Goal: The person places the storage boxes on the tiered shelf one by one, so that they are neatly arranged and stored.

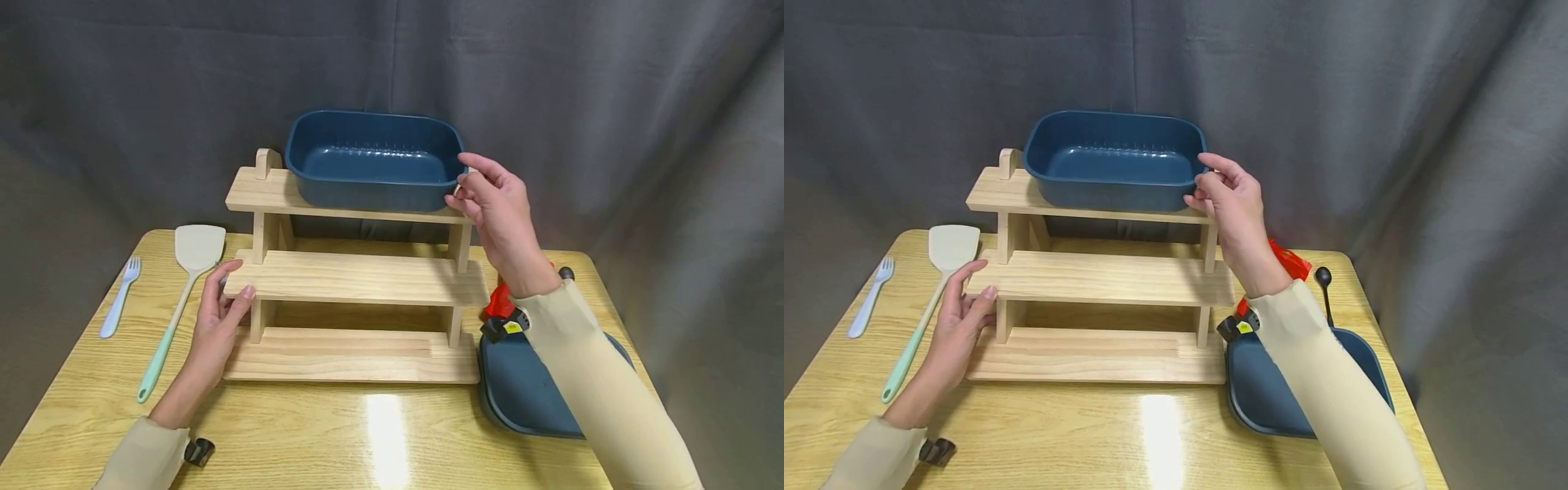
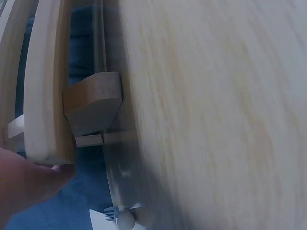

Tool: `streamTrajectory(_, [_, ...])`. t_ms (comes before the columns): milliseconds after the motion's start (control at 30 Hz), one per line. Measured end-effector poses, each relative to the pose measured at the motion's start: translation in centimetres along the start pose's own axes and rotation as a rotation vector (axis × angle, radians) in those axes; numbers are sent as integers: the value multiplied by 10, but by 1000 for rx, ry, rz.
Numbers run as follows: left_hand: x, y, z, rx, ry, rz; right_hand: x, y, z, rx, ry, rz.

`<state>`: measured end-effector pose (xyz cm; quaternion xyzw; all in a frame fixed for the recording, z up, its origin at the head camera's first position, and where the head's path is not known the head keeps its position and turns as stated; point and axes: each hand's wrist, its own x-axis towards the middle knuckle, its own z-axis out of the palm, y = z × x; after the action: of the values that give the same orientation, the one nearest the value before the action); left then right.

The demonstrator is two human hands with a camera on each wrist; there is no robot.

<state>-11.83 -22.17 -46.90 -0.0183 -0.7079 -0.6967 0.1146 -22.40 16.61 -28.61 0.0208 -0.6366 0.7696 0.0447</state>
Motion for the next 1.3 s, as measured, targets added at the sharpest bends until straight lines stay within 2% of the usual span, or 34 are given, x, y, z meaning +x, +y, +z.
streamTrajectory(533, [1, 0, 0, -3, -5, -3, -8, 3, 1, 6, 21, -40])
streamTrajectory(767, [0, 2, 2, -6, 1, -9, -15, 4, -5, 36, 44, -90])
streamTrajectory(967, [2, 1, 1, -3, 7, -12, -24, 0, -17, 48, 67, -103])
streamTrajectory(1300, [1, 0, 1, -10, 11, -18, -47, -1, -50, 30, 110, -107])
